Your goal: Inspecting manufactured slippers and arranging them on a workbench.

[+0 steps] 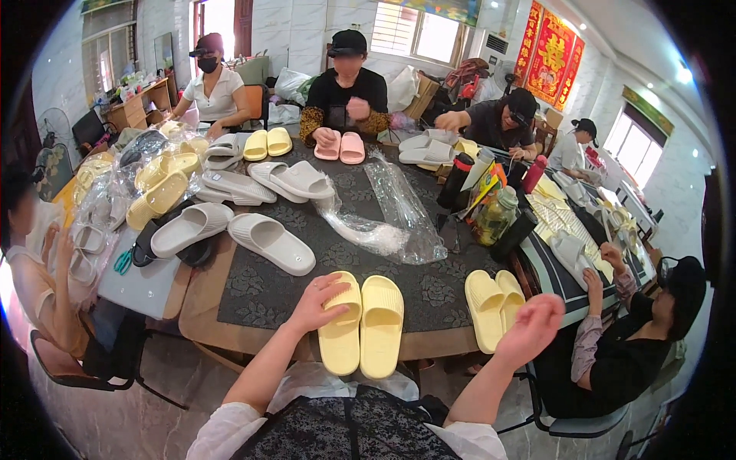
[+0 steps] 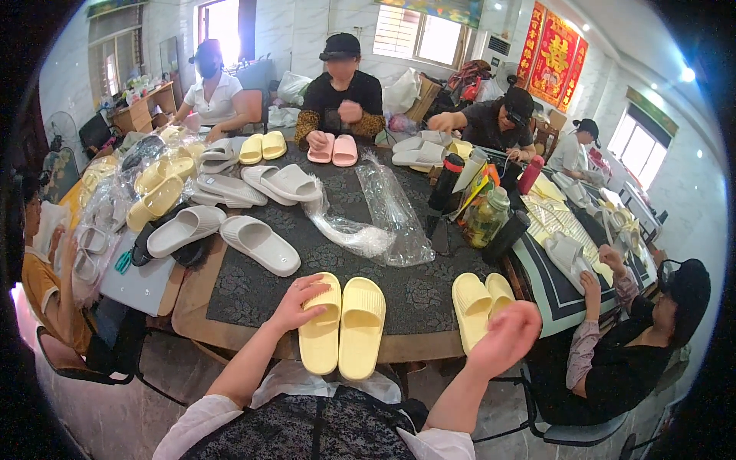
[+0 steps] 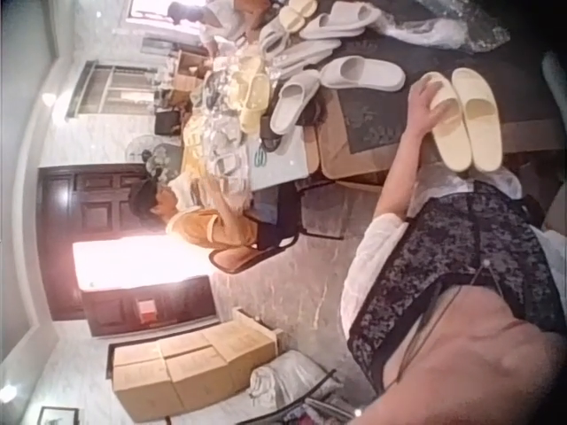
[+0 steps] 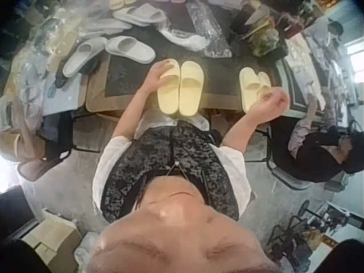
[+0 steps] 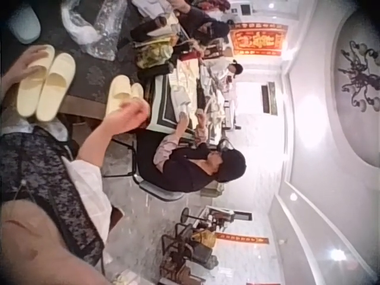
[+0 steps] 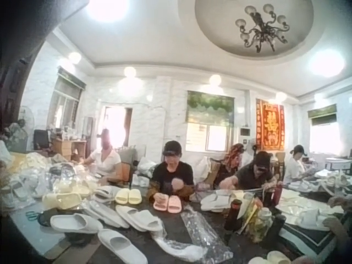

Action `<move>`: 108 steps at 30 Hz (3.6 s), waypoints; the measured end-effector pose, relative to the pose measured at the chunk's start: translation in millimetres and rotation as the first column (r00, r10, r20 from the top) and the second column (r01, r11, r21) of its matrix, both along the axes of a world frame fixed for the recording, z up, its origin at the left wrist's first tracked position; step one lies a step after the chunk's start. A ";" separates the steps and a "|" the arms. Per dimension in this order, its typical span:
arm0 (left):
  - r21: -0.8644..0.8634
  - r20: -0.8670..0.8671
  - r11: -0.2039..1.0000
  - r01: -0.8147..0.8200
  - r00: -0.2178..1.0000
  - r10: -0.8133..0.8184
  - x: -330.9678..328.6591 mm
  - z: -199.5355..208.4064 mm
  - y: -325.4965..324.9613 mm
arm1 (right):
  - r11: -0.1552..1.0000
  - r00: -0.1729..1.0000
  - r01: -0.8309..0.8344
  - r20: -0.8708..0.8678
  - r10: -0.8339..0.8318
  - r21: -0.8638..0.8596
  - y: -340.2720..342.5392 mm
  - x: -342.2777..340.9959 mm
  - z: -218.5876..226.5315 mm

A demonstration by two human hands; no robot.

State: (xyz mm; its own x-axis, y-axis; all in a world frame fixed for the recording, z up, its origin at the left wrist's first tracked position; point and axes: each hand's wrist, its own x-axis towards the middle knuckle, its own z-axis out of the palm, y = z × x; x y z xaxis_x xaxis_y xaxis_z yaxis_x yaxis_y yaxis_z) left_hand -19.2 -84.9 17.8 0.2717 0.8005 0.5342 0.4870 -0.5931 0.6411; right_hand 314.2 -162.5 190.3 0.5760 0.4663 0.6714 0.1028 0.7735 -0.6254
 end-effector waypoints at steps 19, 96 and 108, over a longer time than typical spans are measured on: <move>-0.517 0.554 0.818 0.251 0.827 0.096 32.9 47.4 -83.4 | 0.302 0.544 -0.600 -0.102 0.833 -0.741 5.4 -112.2 -128.1; -0.411 0.131 0.873 -0.261 0.931 0.340 60.3 3.7 64.9 | 0.407 0.870 -0.195 0.035 0.493 -0.892 -21.1 53.8 -87.9; -0.126 -0.140 0.963 -0.236 0.966 0.219 58.9 17.6 67.1 | 0.177 0.670 -0.579 -0.340 0.660 -0.796 4.9 -19.9 -110.7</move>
State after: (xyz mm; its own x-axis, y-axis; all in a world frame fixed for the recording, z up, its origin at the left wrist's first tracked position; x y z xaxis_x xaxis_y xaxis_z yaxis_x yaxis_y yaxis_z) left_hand 39.7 -17.8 35.4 0.1306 0.9133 0.3857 0.6794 -0.3658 0.6361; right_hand 294.2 -157.6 79.6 -0.1964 0.9528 -0.2315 -0.0875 -0.2522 -0.9637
